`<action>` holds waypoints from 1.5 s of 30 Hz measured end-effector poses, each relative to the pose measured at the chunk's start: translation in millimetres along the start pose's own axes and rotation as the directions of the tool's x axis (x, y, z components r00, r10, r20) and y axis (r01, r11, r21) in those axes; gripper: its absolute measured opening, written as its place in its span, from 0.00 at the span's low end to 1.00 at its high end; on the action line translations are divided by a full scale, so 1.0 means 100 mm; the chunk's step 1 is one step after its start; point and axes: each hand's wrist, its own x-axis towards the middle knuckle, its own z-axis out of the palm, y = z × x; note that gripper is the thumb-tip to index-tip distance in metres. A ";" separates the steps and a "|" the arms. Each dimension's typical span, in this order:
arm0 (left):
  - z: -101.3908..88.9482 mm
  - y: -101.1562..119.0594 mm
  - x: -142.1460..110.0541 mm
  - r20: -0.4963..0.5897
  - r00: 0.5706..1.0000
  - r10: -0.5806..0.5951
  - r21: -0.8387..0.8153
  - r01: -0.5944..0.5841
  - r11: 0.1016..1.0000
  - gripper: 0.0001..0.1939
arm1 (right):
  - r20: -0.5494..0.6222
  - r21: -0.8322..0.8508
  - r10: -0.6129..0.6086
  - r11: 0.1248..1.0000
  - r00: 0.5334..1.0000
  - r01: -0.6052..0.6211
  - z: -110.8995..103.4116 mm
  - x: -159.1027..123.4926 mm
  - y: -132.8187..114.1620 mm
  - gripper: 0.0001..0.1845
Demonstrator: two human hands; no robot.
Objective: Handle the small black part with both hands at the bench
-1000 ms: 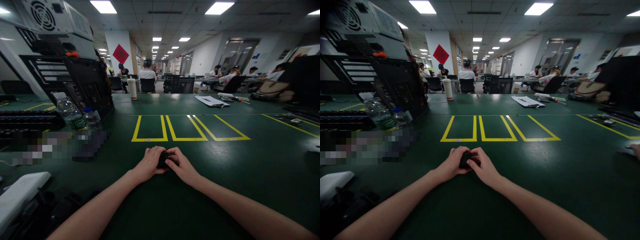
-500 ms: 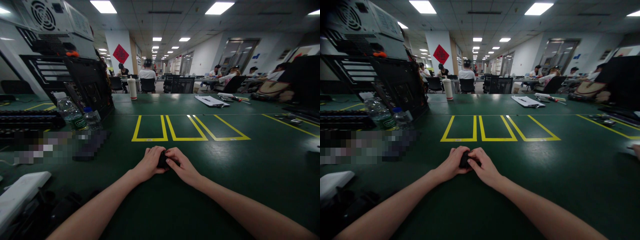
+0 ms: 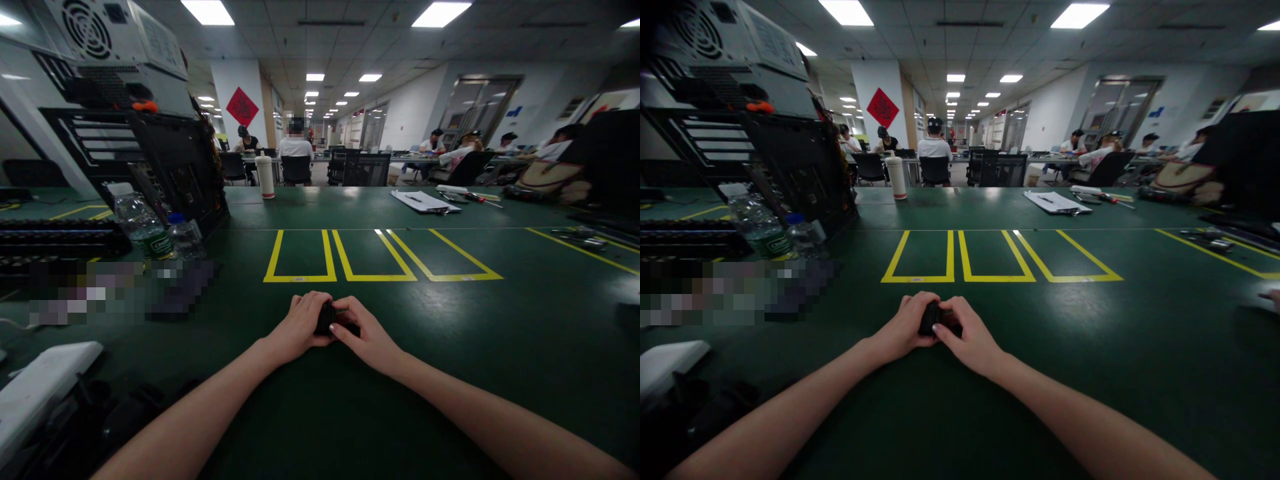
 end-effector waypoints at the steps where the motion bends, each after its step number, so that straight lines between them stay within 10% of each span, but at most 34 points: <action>1: 0.00 0.00 0.00 0.000 1.000 0.002 0.002 -0.002 1.000 0.28 | -0.017 -0.010 -0.016 1.000 1.000 0.016 0.00 0.00 0.01 0.10; 45: 0.01 -0.03 0.00 -0.003 1.000 0.004 -0.059 -0.005 0.998 0.26 | 0.122 0.330 0.102 0.934 0.987 -0.138 -0.07 0.07 0.08 0.10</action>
